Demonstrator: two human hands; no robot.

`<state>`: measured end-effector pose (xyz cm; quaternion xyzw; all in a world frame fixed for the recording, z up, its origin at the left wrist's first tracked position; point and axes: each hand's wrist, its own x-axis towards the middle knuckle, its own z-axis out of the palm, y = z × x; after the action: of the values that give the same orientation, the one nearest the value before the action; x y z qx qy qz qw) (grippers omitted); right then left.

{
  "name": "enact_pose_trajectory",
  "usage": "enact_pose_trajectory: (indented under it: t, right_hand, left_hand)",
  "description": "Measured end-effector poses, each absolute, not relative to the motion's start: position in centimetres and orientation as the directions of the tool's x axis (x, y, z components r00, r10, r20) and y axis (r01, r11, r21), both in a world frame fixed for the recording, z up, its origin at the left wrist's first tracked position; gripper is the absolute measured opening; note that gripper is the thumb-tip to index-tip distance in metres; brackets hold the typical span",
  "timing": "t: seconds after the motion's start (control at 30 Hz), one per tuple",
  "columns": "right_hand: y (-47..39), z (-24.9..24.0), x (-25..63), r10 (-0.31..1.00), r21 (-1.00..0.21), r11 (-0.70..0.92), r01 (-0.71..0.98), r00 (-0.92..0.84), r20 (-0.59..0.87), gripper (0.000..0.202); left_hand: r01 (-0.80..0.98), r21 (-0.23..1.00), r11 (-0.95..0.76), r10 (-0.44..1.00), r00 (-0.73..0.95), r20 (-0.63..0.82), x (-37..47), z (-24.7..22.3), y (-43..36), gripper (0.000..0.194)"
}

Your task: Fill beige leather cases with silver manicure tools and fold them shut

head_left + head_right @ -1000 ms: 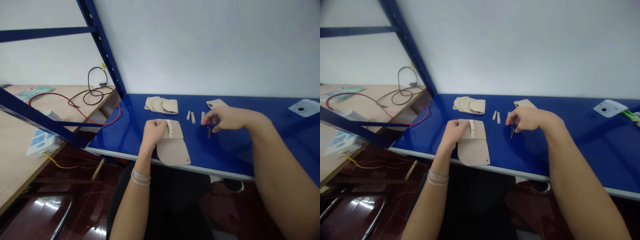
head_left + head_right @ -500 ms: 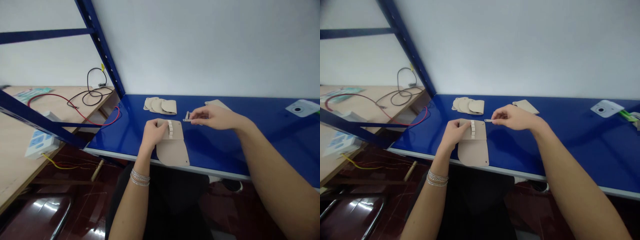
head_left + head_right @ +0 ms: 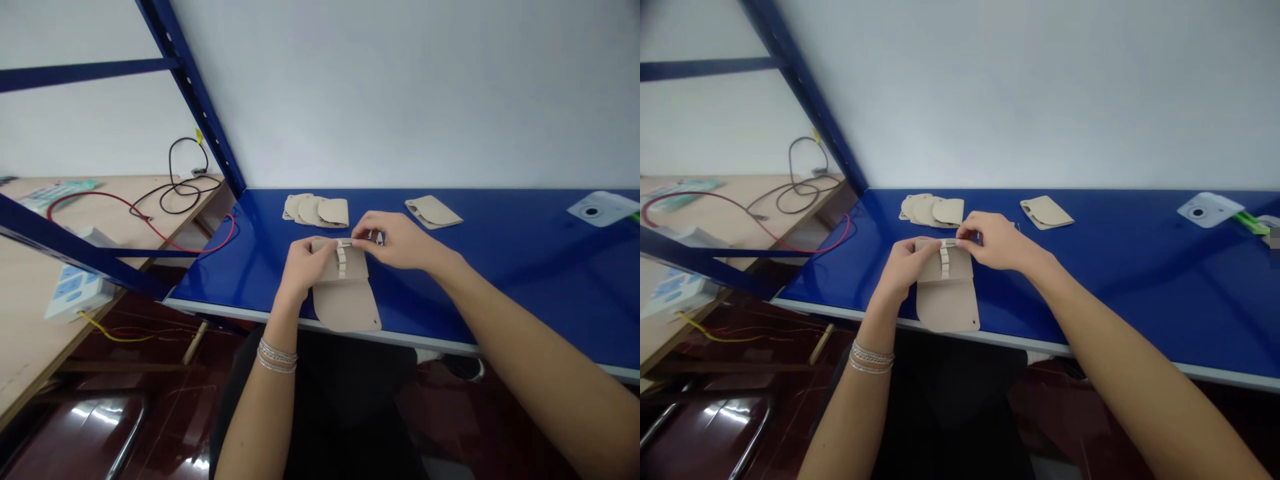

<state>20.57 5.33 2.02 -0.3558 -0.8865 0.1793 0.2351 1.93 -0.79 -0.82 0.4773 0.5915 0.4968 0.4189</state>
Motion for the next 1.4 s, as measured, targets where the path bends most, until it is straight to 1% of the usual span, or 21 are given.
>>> enact_pose_trajectory:
  t: [0.13, 0.27, 0.4, 0.57, 0.73, 0.97, 1.07, 1.2, 1.3, 1.4]
  right_hand:
    - [5.4, 1.8, 20.4, 0.687, -0.472, 0.717, 0.513, -0.636, 0.352, 0.016]
    - [5.3, 1.5, 20.3, 0.626, -0.401, 0.777, 0.485, -0.664, 0.409, 0.016]
    - [5.2, 1.3, 20.0, 0.593, -0.336, 0.805, 0.489, -0.684, 0.425, 0.017]
    - [5.2, 0.6, 19.5, 0.575, -0.272, 0.818, 0.507, -0.695, 0.431, 0.019]
    - [5.3, 0.1, 19.1, 0.558, -0.278, 0.829, 0.486, -0.679, 0.477, 0.019]
    - [5.1, -0.4, 18.8, 0.607, -0.396, 0.794, 0.460, -0.621, 0.496, 0.015]
    - [5.1, -0.4, 18.7, 0.589, -0.398, 0.807, 0.436, -0.639, 0.495, 0.015]
    - [5.2, -0.2, 18.8, 0.509, -0.302, 0.861, 0.410, -0.696, 0.507, 0.018]
    - [5.3, -0.2, 18.8, 0.458, -0.210, 0.887, 0.412, -0.718, 0.524, 0.022]
    - [5.5, -0.4, 18.7, 0.425, -0.168, 0.900, 0.401, -0.730, 0.535, 0.027]
  left_hand:
    - [0.155, 0.987, 0.041, 0.974, -0.226, -0.005, 1.9, -0.8, -0.8, 0.030]
    - [0.155, 0.986, 0.060, 0.967, -0.252, -0.020, 1.8, -0.8, -0.7, 0.030]
    - [0.113, 0.989, 0.091, 0.964, -0.260, -0.059, 1.7, -0.9, -0.6, 0.031]
    - [0.053, 0.988, 0.143, 0.954, -0.275, -0.123, 1.5, -0.7, -0.6, 0.026]
    - [-0.009, 0.983, 0.185, 0.942, -0.283, -0.180, 1.3, -0.6, -0.5, 0.028]
    - [-0.043, 0.984, 0.173, 0.939, -0.295, -0.178, 1.0, -1.0, -0.3, 0.029]
    - [-0.053, 0.982, 0.182, 0.938, -0.289, -0.189, 0.9, -1.0, -0.2, 0.028]
    - [-0.060, 0.967, 0.247, 0.922, -0.291, -0.254, 1.0, -0.6, -0.4, 0.027]
    - [-0.069, 0.973, 0.219, 0.929, -0.290, -0.229, 1.1, -0.5, -0.5, 0.023]
    - [-0.088, 0.981, 0.173, 0.940, -0.283, -0.191, 1.2, -0.6, -0.4, 0.023]
